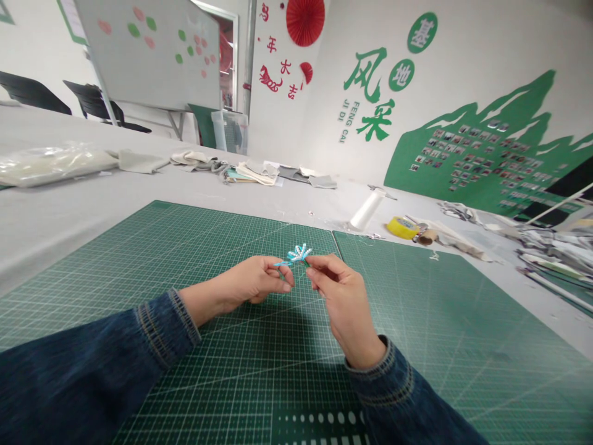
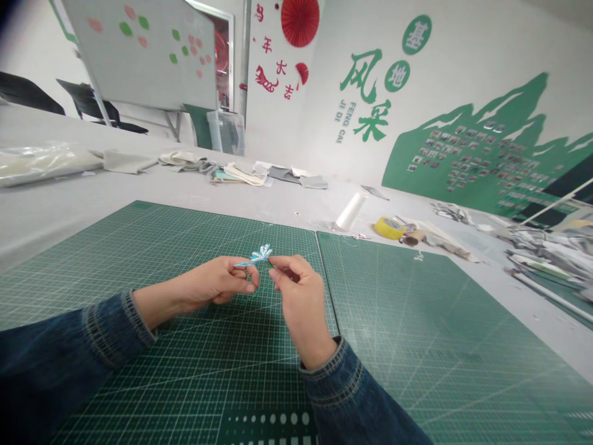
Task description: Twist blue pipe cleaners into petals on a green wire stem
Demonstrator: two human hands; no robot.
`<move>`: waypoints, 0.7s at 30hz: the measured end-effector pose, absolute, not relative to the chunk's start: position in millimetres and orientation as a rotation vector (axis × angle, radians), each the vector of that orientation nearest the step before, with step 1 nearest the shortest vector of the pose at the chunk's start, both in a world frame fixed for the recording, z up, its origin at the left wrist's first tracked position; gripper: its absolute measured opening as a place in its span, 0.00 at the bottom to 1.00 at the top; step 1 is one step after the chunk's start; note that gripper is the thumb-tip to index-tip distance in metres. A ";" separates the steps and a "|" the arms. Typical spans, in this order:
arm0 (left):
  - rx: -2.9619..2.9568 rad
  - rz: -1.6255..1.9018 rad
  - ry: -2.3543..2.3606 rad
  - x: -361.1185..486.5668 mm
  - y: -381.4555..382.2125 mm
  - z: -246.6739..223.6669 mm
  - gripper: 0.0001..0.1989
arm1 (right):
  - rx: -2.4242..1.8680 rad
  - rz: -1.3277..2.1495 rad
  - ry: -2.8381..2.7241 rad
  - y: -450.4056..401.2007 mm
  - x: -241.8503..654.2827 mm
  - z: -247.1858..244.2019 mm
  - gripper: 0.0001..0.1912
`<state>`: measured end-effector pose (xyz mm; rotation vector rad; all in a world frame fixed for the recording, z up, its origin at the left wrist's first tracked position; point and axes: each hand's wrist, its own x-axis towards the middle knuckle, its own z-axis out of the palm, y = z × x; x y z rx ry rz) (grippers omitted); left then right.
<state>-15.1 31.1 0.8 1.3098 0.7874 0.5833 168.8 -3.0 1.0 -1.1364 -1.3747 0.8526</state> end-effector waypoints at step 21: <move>2.371 0.440 0.833 -27.8 38.5 3.8 0.14 | -1.120 0.474 -1.356 -3.7 182.1 14.0 0.08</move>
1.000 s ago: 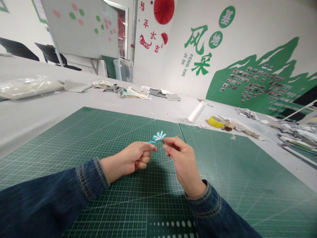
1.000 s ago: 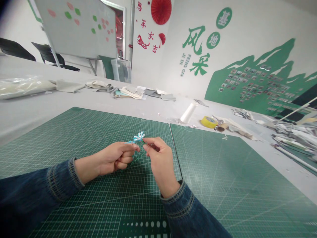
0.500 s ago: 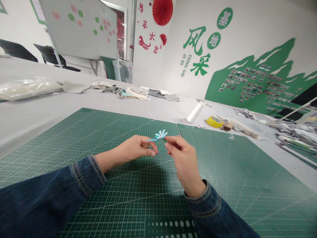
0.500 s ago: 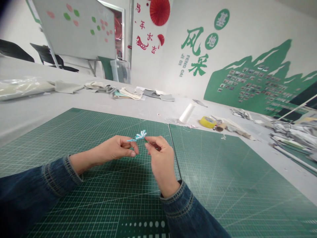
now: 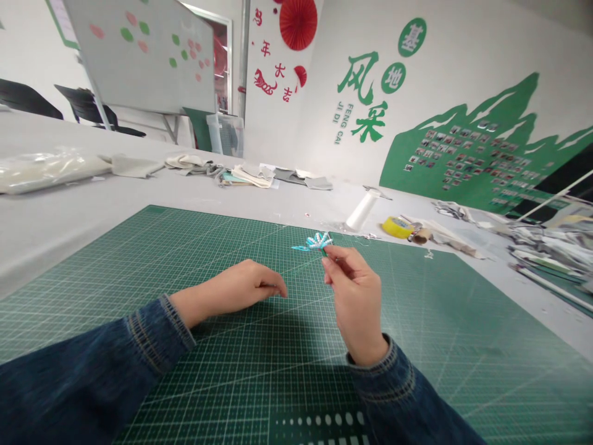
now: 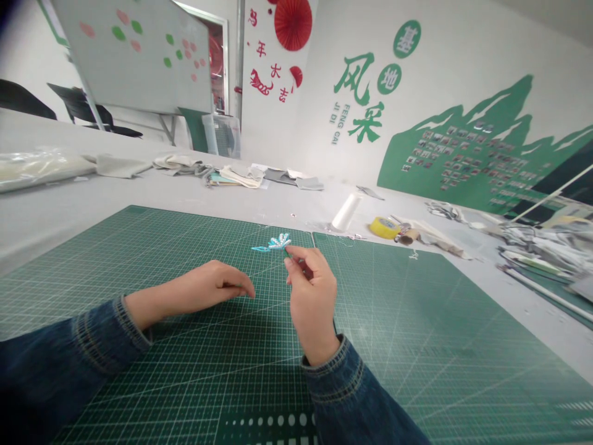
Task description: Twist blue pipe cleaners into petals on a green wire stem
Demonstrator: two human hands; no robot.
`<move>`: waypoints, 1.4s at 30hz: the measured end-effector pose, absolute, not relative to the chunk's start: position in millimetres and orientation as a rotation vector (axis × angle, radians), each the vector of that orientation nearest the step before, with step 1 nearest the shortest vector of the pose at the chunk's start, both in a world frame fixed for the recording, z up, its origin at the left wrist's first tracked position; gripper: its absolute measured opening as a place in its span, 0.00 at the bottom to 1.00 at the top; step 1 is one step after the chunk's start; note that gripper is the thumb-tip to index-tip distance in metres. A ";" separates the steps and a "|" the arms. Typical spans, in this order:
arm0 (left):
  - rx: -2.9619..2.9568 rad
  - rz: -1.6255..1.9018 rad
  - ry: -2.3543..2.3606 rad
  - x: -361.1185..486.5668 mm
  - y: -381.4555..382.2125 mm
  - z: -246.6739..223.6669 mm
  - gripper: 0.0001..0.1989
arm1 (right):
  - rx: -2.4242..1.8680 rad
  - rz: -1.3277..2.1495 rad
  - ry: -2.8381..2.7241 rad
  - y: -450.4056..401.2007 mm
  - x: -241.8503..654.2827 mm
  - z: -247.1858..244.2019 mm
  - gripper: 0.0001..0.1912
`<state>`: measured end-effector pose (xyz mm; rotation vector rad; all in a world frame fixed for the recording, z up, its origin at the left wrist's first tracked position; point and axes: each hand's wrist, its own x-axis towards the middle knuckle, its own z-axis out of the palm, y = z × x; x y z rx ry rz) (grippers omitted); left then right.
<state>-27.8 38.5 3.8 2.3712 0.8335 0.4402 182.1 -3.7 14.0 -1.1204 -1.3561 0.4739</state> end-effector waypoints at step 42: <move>2.664 0.503 1.514 -61.8 110.2 -33.5 0.17 | -0.769 1.030 -1.992 -24.3 156.6 20.9 0.11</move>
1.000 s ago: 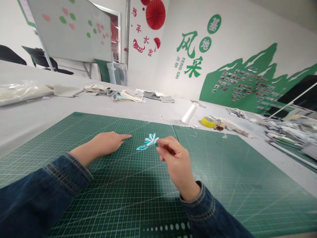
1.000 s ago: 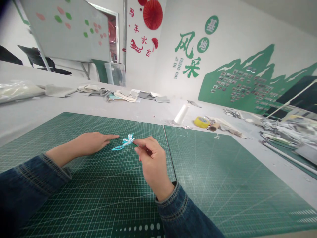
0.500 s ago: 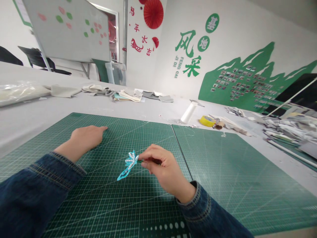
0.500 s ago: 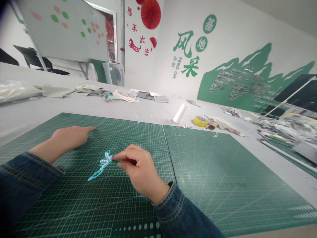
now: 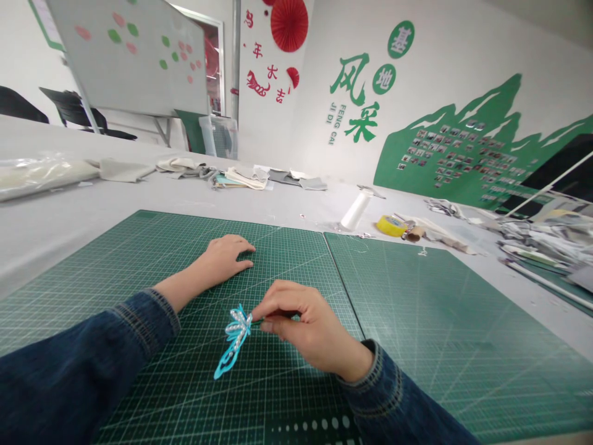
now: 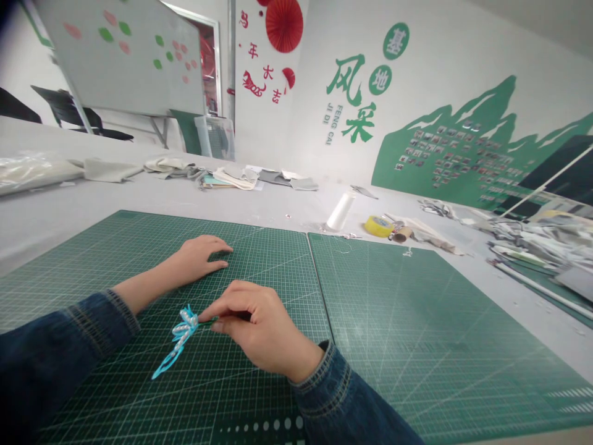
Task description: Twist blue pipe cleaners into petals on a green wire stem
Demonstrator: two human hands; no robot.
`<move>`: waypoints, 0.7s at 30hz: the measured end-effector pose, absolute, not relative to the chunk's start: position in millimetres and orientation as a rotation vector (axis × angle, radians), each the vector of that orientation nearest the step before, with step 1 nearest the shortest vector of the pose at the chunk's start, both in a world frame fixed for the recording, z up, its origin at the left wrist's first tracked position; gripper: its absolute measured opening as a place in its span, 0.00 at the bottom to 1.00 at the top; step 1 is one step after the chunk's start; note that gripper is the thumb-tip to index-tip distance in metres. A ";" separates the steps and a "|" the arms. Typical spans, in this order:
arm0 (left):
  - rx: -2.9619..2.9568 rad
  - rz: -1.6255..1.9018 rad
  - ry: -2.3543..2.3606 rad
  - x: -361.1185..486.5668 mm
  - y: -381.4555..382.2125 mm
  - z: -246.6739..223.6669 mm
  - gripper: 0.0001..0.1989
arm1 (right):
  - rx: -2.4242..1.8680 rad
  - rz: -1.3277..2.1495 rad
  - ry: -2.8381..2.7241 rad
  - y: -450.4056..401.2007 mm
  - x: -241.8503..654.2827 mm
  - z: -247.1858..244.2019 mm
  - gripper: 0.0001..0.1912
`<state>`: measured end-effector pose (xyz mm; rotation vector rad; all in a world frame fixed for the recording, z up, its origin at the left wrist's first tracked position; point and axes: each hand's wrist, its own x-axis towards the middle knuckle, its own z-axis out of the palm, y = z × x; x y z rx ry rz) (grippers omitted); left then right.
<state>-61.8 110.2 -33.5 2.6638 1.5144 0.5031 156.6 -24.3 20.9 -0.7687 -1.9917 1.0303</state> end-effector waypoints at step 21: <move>2.945 0.285 1.479 10.1 146.3 -27.0 0.13 | -0.808 1.028 -1.933 -20.6 163.0 26.8 0.11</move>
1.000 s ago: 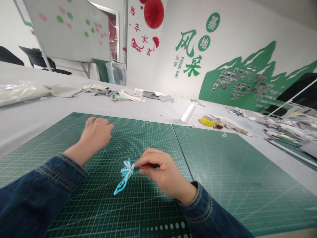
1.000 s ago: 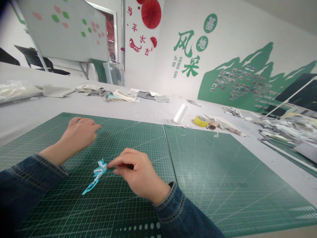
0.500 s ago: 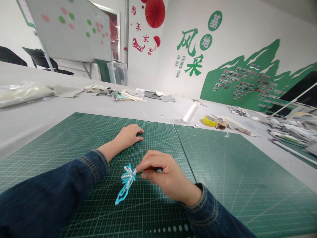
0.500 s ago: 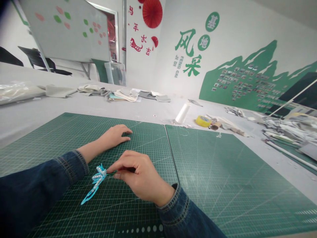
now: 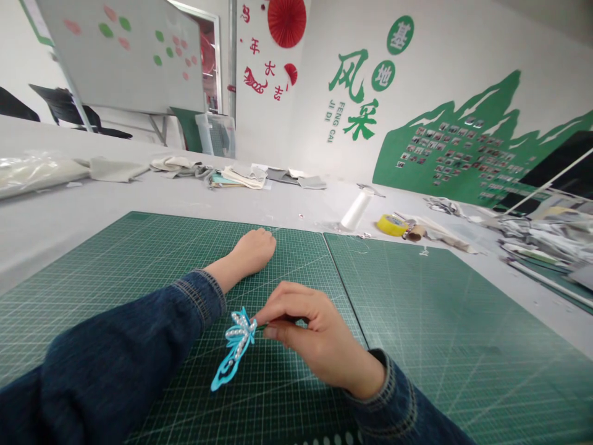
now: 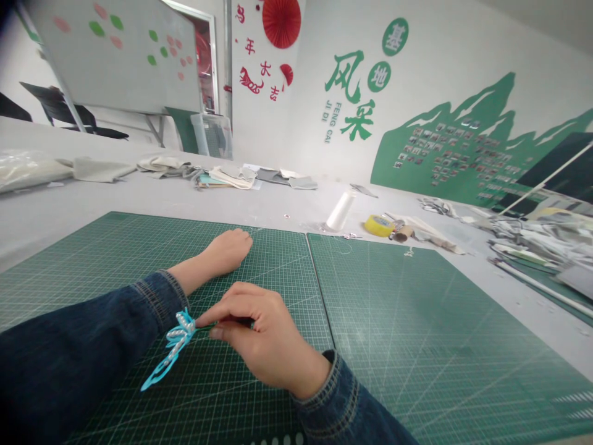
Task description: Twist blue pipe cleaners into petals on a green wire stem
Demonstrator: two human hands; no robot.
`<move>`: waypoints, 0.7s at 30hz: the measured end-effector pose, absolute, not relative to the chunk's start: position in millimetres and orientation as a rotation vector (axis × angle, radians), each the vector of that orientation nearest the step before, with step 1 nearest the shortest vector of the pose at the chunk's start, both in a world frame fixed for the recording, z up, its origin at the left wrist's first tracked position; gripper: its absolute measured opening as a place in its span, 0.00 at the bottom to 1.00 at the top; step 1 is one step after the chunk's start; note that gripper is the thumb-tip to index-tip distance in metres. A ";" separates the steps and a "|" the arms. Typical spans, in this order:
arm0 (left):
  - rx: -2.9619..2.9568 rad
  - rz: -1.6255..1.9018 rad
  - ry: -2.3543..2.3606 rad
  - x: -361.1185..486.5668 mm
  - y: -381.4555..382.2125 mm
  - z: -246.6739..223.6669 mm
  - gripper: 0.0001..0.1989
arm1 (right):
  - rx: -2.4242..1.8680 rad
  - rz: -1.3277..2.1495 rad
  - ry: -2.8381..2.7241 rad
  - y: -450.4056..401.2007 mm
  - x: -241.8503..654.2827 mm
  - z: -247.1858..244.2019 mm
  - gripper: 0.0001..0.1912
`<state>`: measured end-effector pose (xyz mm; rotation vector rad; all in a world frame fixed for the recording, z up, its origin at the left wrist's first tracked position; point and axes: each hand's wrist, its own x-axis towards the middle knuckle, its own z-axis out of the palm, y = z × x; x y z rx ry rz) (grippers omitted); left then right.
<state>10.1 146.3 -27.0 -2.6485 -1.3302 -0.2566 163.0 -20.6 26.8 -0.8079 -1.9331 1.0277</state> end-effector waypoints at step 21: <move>-1.980 -0.193 -2.009 -128.3 149.0 -5.5 0.22 | -0.807 1.028 -1.886 -19.5 165.7 27.1 0.12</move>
